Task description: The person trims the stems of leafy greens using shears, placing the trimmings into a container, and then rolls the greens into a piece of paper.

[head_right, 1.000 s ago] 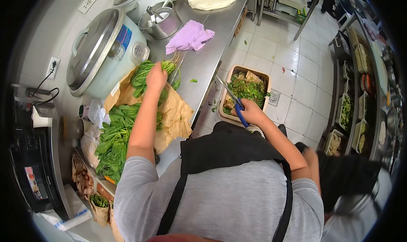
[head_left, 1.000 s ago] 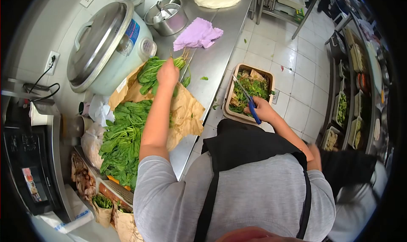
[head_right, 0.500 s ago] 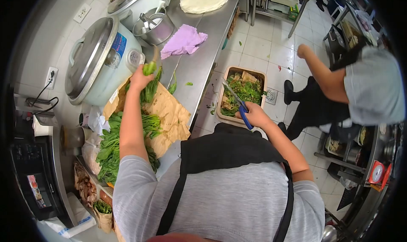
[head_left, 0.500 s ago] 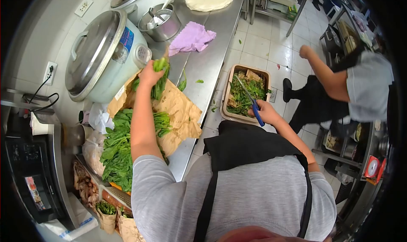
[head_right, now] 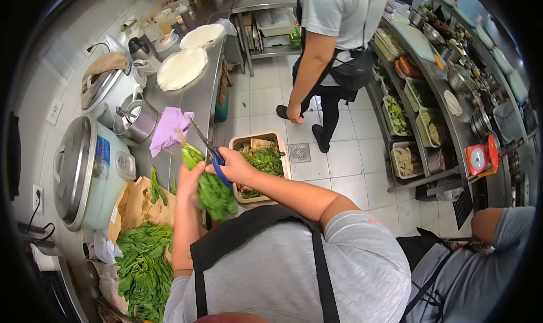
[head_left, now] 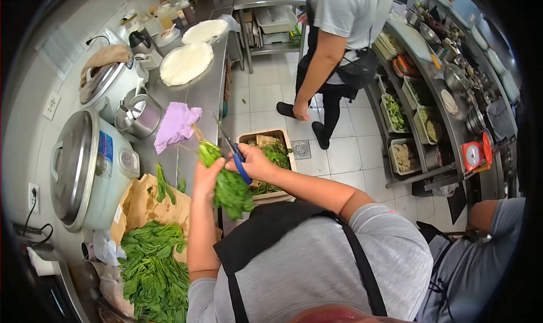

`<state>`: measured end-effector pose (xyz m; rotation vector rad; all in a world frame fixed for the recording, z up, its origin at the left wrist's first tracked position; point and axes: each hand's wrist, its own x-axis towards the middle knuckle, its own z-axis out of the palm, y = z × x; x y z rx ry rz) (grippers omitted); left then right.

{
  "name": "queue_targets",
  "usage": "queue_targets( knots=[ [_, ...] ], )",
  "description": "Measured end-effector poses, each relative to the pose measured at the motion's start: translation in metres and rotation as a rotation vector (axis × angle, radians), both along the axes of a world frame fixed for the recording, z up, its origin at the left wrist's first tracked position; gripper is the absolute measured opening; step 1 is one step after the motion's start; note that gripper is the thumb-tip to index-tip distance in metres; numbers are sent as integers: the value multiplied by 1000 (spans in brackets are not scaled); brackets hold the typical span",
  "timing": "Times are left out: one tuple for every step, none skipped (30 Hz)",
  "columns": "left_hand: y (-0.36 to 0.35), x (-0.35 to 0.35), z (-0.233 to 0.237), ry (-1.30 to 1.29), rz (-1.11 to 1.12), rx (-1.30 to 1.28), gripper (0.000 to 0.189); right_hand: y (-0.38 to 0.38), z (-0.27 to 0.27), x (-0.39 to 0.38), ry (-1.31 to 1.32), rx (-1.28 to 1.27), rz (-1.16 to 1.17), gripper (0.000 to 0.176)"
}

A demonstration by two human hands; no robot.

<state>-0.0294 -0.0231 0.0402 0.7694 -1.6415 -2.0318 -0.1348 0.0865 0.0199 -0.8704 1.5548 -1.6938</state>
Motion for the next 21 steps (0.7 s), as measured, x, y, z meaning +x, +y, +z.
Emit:
queue_targets(
  knots=[
    [6,-5,-6,-12,-41,31,27,1,1,-2,103,26,-10,37],
    [12,-10,-15,9,-20,48,28,5,2,-4,207,49,-16,38],
    [17,-15,-19,35,2,65,28,8,2,-6,315,71,-22,39],
    [19,-18,-22,77,-13,112,31,7,-3,-6,253,63,-26,39],
    [21,-20,-23,119,-29,159,34,11,-5,-9,231,70,-22,39],
    [23,-21,-25,160,-46,206,36,16,0,-11,208,78,-19,38],
    [24,-23,-26,161,-75,191,39,19,2,-11,183,87,-17,38],
    [25,-24,-28,160,-106,177,42,15,-18,-15,189,29,-24,34],
    [25,-25,-31,155,-138,163,44,14,-24,-19,167,36,-12,33],
    [24,-26,-33,140,-138,147,46,15,-28,-23,144,42,-2,32],
    [22,-25,-35,134,-157,188,46,15,-33,-26,119,49,8,31],
    [24,-24,-29,126,-175,232,46,15,-31,-27,96,51,4,29],
    [25,-22,-24,120,-193,275,46,20,-21,-29,121,113,34,27],
    [25,-22,-22,104,-192,280,41,18,-28,-32,99,52,24,25],
    [25,-23,-21,105,-183,275,38,16,-25,-31,75,-8,15,24],
    [24,-24,-20,99,-169,271,36,17,-23,-29,3,-54,14,20],
    [23,-21,-21,86,-151,272,34,18,-20,-30,27,-25,17,17],
    [22,-21,-21,86,-148,295,31,20,-6,-28,28,29,13,17],
    [20,-19,-25,94,-153,316,32,21,3,-25,28,85,10,17],
    [17,-19,-28,105,-161,335,32,19,-1,-25,10,42,4,17],
    [14,-18,-31,120,-171,350,33,16,-4,-25,-4,-4,-6,18]
  ],
)
